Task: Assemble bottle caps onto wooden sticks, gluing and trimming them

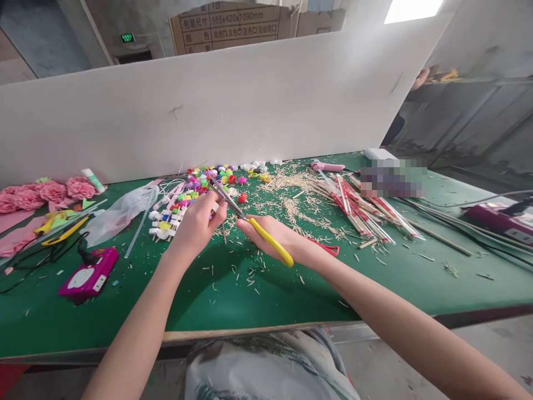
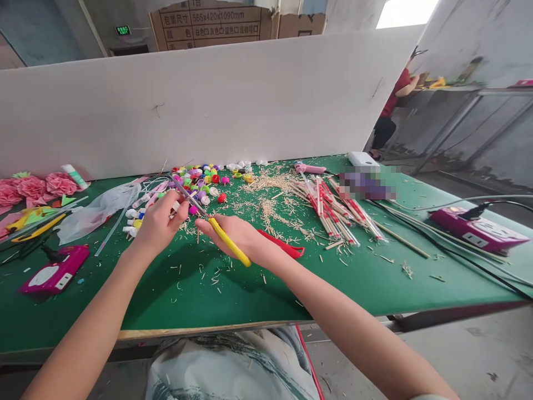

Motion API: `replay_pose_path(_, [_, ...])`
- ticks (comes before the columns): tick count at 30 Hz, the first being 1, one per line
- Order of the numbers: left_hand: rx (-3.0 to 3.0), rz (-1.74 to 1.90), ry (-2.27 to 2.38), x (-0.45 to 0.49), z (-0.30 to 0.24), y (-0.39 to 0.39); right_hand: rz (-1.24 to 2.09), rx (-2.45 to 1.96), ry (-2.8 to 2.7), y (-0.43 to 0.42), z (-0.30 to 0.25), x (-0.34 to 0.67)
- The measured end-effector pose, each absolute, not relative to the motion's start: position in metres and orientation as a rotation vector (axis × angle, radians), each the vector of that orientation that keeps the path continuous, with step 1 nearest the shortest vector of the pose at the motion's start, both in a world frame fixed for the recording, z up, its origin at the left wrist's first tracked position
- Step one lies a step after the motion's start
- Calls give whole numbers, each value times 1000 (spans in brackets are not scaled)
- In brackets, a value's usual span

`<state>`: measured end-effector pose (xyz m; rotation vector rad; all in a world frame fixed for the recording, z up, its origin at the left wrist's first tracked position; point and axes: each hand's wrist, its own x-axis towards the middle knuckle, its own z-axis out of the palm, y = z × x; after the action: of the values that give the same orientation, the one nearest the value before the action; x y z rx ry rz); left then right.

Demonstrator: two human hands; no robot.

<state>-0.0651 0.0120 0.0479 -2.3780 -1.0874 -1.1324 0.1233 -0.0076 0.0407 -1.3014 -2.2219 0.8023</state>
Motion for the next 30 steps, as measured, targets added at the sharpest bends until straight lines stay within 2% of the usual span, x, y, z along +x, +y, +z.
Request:
replay_pose_path(6, [-2413,-1141,-1107,-65,50,10,710,-1258,-2235,-6,38,121])
replay_pose_path(17, [-2531,-1509,-1320,-55,49,9,716,-1334,-2189,-3,32,122])
replay_pose_path(23, [-2724,-1839,-1492,-51,51,10,744,-1363,-2199,-4,35,124])
replay_pose_path(27, [-2835,-2273,-1864,-45,59,6,805,-1322,-2182,-3,34,123])
replay_pose_path(30, [-2755,-2535,-2112,-42,64,1,671,-1351,-2214,1,30,121])
